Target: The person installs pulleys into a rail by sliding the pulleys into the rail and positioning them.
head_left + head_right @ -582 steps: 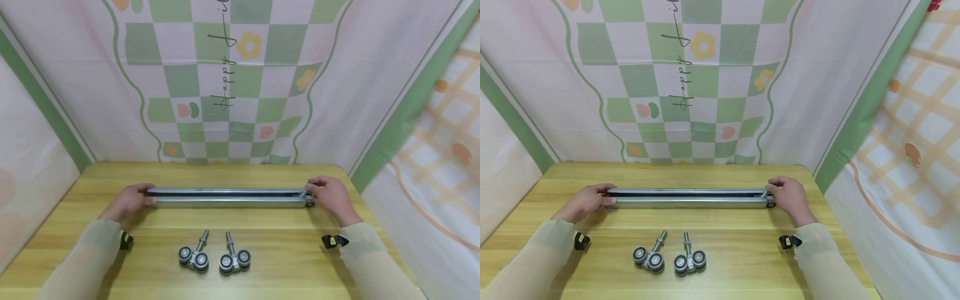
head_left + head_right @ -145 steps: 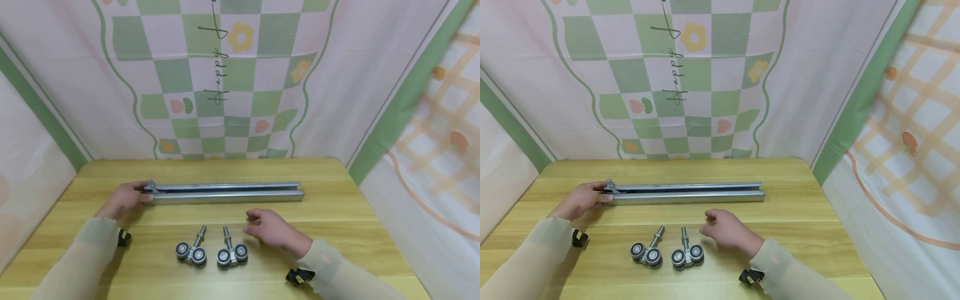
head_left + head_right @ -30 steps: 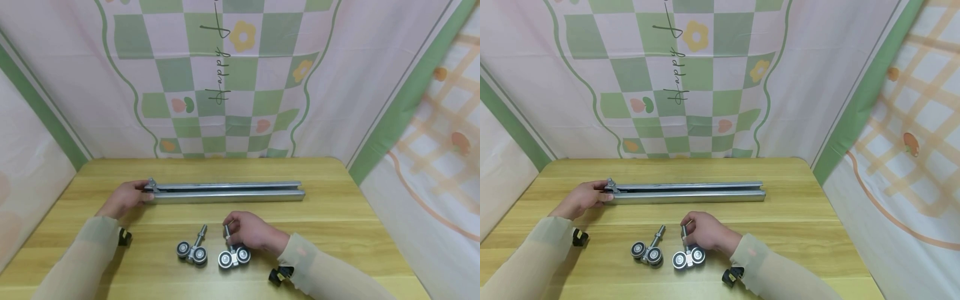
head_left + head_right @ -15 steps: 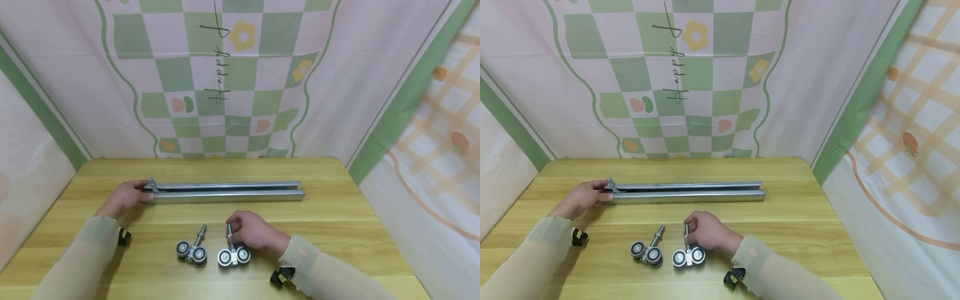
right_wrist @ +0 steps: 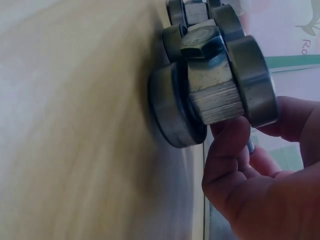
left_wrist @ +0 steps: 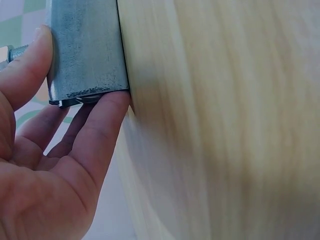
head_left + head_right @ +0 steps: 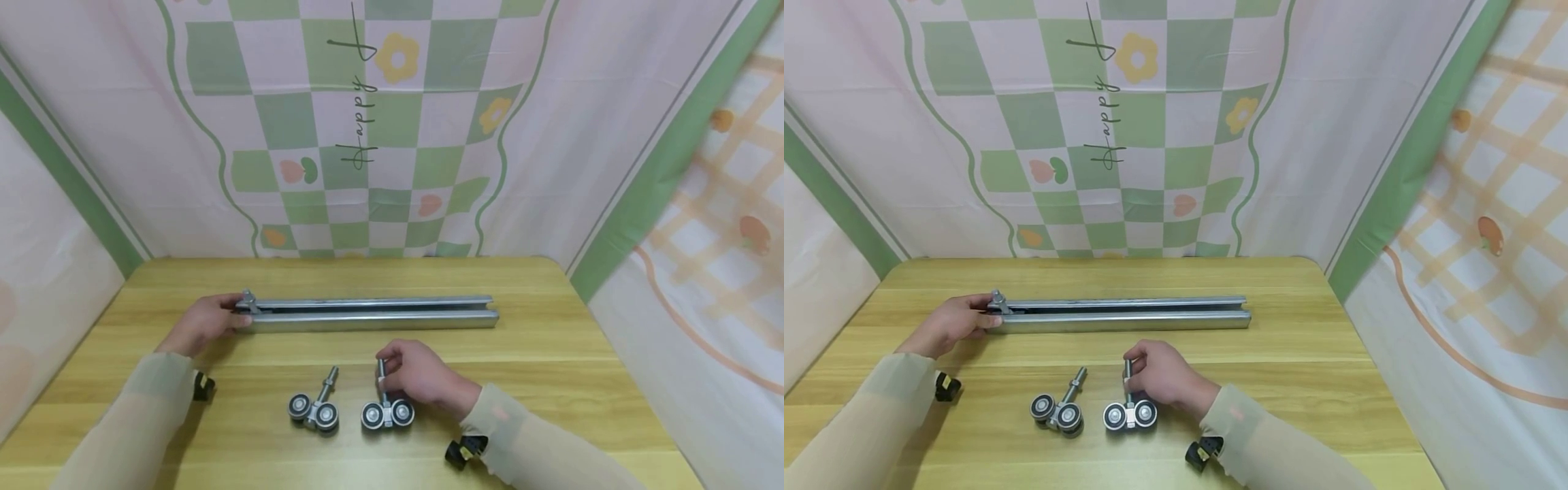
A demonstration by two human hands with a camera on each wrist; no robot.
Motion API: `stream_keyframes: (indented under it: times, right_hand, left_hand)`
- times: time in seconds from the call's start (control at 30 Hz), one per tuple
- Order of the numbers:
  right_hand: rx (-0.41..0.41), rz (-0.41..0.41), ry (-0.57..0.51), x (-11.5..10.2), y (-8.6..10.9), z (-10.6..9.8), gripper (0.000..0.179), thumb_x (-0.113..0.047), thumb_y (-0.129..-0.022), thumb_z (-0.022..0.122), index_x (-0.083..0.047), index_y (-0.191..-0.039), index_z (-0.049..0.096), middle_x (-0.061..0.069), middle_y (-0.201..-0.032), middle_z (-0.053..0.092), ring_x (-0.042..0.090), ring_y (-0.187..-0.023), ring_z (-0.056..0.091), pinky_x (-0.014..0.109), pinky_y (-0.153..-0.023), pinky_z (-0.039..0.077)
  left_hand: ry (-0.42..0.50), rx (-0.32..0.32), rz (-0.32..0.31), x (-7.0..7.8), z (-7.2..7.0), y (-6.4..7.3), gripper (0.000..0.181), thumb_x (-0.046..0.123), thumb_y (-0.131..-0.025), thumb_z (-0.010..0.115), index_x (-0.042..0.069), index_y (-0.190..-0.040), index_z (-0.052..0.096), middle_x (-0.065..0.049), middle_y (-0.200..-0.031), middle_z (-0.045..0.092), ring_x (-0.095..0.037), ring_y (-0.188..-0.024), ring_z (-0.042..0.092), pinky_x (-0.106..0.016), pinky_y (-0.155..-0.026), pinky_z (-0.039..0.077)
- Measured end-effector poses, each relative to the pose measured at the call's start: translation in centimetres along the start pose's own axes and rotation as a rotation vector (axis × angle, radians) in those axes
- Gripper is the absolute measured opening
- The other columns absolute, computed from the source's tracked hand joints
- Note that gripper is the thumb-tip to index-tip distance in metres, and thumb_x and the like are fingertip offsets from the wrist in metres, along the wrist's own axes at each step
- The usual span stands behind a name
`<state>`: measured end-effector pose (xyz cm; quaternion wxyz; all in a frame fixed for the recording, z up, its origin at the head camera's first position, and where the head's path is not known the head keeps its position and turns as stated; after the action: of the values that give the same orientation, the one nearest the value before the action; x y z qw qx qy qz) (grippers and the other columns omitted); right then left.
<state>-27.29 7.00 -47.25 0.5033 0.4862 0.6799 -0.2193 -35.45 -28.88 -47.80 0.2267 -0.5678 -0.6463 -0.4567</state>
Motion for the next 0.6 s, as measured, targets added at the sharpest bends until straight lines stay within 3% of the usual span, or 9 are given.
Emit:
stream_keyframes:
  times: [0.4, 0.6]
  right_hand:
    - [0.001, 0.000, -0.171, 0.0, 0.2, -1.0, 0.052, 0.009, -0.075, 0.075, 0.015, -0.123, 0.054, 0.015, -0.095, 0.066, 0.025, -0.080, 0.066, 0.037, -0.070, 0.059]
    - [0.029, 0.018, -0.191, 0.0, 0.5, -1.7, 0.055, 0.009, -0.075, 0.074, 0.015, -0.125, 0.052, 0.016, -0.096, 0.065, 0.025, -0.077, 0.066, 0.039, -0.068, 0.059]
  left_hand:
    - [-0.013, 0.001, -0.003, 0.2, -0.1, 0.1, 0.081, 0.019, -0.090, 0.076, -0.003, -0.153, 0.030, -0.030, -0.152, 0.033, -0.035, -0.120, 0.049, -0.044, -0.093, 0.049]
    - [-0.003, 0.003, -0.008, 0.1, 0.0, 0.1, 0.081, 0.018, -0.090, 0.076, -0.003, -0.153, 0.030, -0.030, -0.152, 0.034, -0.034, -0.120, 0.049, -0.044, -0.093, 0.049]
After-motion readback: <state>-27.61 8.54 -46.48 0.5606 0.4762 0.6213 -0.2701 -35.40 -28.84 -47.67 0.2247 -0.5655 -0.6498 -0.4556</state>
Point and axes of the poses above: each hand's wrist, its own y-axis away from the middle knuckle, its own z-axis out of the palm, x = y × z, the point moved 8 cm from there along -y, towards the middle knuckle
